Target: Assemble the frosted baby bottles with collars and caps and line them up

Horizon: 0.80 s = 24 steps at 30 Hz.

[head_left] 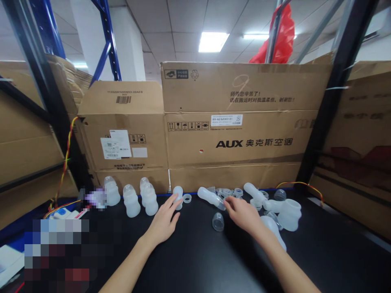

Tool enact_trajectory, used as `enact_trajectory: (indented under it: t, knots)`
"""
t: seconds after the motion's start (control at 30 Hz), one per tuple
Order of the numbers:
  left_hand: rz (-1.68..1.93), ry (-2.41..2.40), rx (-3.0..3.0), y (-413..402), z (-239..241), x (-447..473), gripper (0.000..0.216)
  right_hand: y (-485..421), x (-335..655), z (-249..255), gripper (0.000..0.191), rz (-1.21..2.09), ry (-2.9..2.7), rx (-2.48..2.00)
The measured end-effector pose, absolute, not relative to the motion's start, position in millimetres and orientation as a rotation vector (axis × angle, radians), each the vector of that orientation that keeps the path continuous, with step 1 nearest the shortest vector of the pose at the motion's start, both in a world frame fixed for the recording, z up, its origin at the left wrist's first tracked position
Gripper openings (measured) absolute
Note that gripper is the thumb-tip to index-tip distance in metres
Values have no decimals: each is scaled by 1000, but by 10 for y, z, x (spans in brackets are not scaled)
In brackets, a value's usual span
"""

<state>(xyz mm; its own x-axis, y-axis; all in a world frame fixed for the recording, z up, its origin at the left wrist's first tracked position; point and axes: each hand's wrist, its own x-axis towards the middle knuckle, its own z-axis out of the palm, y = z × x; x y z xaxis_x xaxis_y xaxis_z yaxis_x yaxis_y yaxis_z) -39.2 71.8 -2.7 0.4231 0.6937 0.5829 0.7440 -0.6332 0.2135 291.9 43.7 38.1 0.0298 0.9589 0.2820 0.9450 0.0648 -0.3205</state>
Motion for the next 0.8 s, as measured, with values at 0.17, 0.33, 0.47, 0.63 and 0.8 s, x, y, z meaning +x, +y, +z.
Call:
enact_trajectory:
  t: [0.17, 0.33, 0.47, 0.63, 0.8]
  knots:
    - [-1060, -1364, -2577, 788, -87, -436, 42, 547, 3283, 324, 33, -154, -1856, -2104]
    - [-1066, -1321, -2554, 733, -1, -403, 42, 580, 3421, 193, 48, -230, -1863, -2178]
    - [-947, -1276, -2497, 753, 14, -408, 57, 604, 3417, 122, 58, -243, -1886, -2155]
    - [-856, -1289, -2437, 795, 4, -434, 47, 638, 3423, 138, 65, -235, -1907, -2093]
    - [-876, -1315, -2363, 767, 22, -416, 42, 680, 3406, 196, 49, -184, -1912, -2052]
